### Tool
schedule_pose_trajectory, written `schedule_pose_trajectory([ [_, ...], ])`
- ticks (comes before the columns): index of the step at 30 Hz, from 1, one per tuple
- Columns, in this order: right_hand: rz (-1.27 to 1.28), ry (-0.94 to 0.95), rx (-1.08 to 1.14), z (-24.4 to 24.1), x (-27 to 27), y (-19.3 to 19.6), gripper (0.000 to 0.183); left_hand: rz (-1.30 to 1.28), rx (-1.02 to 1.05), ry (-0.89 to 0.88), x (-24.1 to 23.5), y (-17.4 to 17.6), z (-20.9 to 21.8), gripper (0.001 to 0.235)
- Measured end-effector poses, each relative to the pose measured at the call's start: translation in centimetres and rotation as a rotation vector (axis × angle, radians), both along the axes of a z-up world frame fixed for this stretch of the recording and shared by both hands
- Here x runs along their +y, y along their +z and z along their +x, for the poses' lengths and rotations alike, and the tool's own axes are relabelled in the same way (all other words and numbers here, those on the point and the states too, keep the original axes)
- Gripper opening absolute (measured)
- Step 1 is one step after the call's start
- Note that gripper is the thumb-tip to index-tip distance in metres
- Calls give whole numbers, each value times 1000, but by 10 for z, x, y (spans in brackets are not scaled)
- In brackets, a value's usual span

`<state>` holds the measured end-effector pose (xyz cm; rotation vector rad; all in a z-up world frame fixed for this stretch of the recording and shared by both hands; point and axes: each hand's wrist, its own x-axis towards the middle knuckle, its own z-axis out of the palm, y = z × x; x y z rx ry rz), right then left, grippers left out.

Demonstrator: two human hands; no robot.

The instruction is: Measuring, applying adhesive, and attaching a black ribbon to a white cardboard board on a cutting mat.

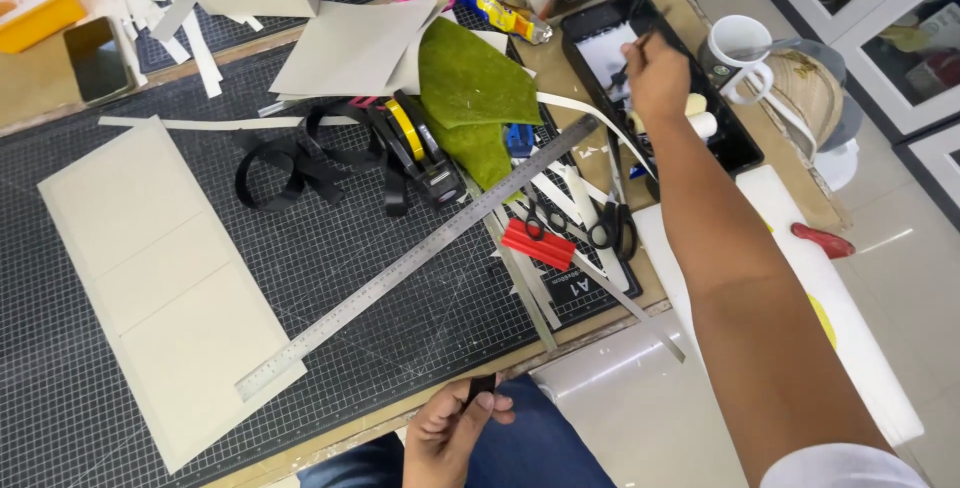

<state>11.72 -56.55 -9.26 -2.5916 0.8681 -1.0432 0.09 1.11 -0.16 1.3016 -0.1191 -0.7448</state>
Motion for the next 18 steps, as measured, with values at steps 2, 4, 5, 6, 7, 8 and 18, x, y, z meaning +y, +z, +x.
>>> schedule_pose_trajectory([
  [2,28,31,-59,0,0,2,19,11,-5,18,2,-1,3,19],
  [4,61,53,-112,-2,3,1,18,28,-4,28,5,-1,3,20],
  [5,56,26,-120,-2,3,1,21,15,-11,26,4,-2,3,19],
  [6,50,-1,-127,-2,3,2,24,2,-18,25,3,-2,3,18],
  [7,46,2,-131,-2,4,4,24,-3,-22,28,1,-4,2,18],
  [8,143,-2,-48,-2,5,6,26,-35,-6,26,-1,-5,2,17],
  [18,-124,-79,-149,-7,-2,-15,26,-43,38,15,-1,5,-2,18],
])
